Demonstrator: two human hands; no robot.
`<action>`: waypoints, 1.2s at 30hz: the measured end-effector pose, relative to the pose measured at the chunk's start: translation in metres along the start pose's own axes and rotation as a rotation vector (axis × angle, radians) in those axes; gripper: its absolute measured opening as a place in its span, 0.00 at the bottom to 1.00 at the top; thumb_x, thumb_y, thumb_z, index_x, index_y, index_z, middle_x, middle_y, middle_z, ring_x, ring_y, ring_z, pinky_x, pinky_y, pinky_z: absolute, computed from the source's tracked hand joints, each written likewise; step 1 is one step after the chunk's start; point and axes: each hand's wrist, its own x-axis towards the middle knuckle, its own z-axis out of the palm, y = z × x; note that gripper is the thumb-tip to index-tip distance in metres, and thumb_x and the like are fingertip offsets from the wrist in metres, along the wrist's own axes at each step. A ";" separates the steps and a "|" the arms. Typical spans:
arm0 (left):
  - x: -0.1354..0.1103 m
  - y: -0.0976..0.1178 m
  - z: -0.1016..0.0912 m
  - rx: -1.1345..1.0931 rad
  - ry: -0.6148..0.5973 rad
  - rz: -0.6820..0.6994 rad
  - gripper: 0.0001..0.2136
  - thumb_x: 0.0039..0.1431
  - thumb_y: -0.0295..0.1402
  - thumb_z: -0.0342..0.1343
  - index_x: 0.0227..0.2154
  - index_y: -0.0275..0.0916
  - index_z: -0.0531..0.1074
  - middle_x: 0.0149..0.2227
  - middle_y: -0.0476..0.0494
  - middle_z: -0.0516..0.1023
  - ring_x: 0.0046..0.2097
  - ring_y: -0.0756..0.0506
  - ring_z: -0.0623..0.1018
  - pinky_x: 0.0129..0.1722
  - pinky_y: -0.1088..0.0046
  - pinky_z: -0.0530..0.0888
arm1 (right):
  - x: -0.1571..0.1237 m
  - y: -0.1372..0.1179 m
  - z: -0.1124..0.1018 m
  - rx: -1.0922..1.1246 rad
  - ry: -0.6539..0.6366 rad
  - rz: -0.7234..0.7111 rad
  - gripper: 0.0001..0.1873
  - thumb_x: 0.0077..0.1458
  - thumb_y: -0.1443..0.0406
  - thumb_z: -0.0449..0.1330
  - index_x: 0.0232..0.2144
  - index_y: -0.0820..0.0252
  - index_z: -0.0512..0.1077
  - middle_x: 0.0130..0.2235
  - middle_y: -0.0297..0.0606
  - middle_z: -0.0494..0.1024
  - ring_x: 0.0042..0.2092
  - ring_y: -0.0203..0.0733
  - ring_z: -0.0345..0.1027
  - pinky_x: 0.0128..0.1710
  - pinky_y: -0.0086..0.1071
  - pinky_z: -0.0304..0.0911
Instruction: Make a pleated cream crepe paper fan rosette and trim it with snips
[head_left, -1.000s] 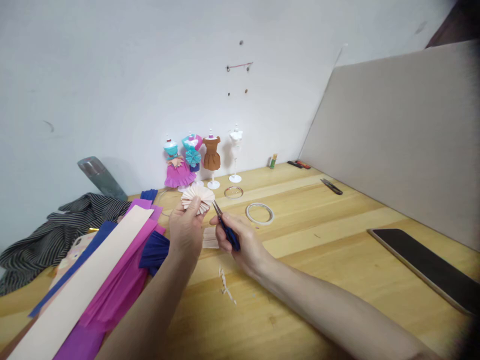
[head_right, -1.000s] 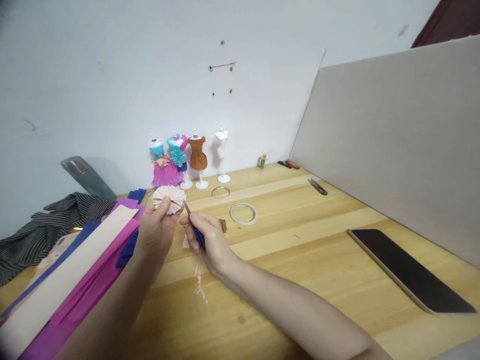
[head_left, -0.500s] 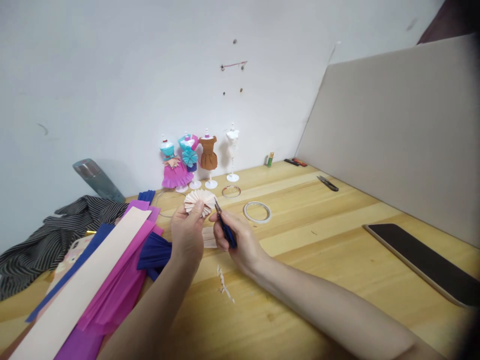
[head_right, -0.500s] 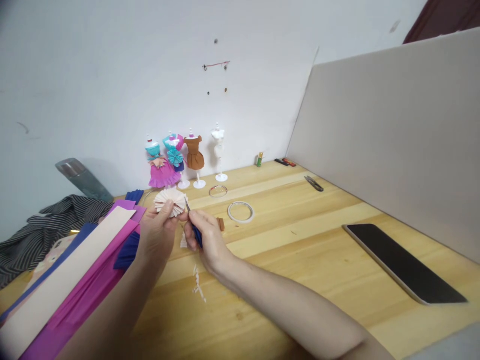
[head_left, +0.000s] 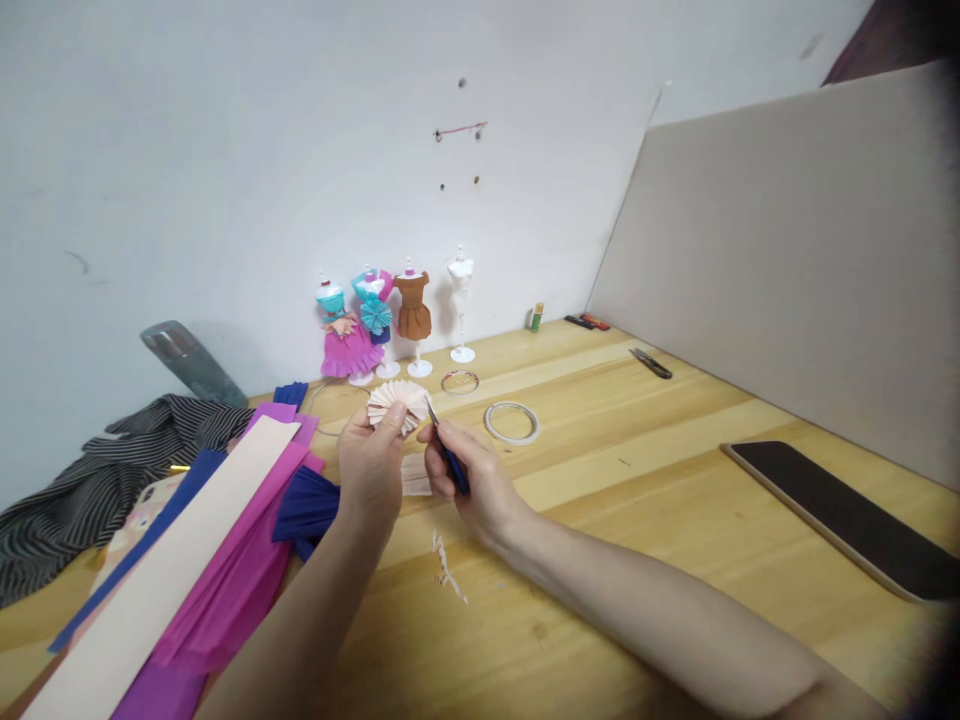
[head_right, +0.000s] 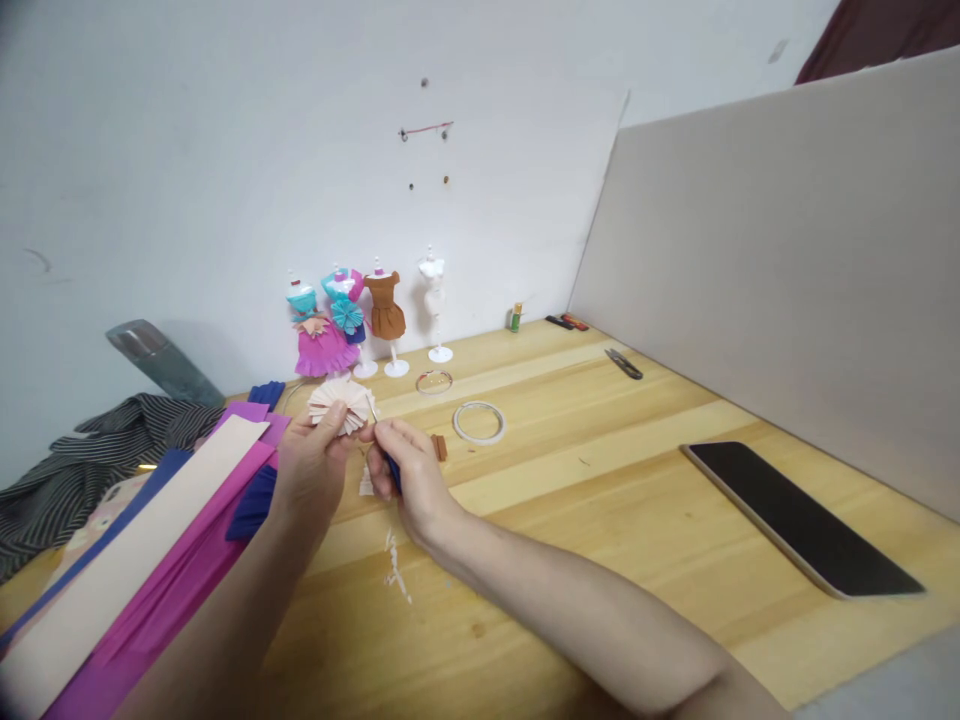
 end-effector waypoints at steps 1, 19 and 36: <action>0.000 0.000 0.000 -0.001 -0.003 0.000 0.08 0.41 0.32 0.67 0.24 0.35 0.75 0.26 0.48 0.76 0.30 0.50 0.74 0.34 0.74 0.71 | 0.000 0.000 0.000 -0.002 0.001 -0.003 0.15 0.47 0.54 0.60 0.27 0.62 0.68 0.15 0.25 0.63 0.14 0.27 0.49 0.15 0.25 0.41; 0.002 -0.003 -0.002 0.038 -0.035 -0.033 0.07 0.42 0.32 0.65 0.23 0.34 0.74 0.25 0.47 0.75 0.29 0.50 0.72 0.34 0.73 0.70 | 0.002 0.000 -0.002 0.108 -0.047 0.038 0.14 0.46 0.56 0.61 0.28 0.61 0.67 0.14 0.21 0.56 0.14 0.25 0.38 0.16 0.25 0.32; 0.001 -0.007 -0.002 0.058 -0.039 -0.046 0.08 0.42 0.33 0.66 0.24 0.35 0.75 0.26 0.46 0.75 0.30 0.49 0.71 0.33 0.72 0.69 | 0.002 0.002 -0.006 0.090 -0.056 0.052 0.19 0.46 0.51 0.62 0.24 0.59 0.63 0.13 0.18 0.48 0.15 0.25 0.33 0.16 0.25 0.29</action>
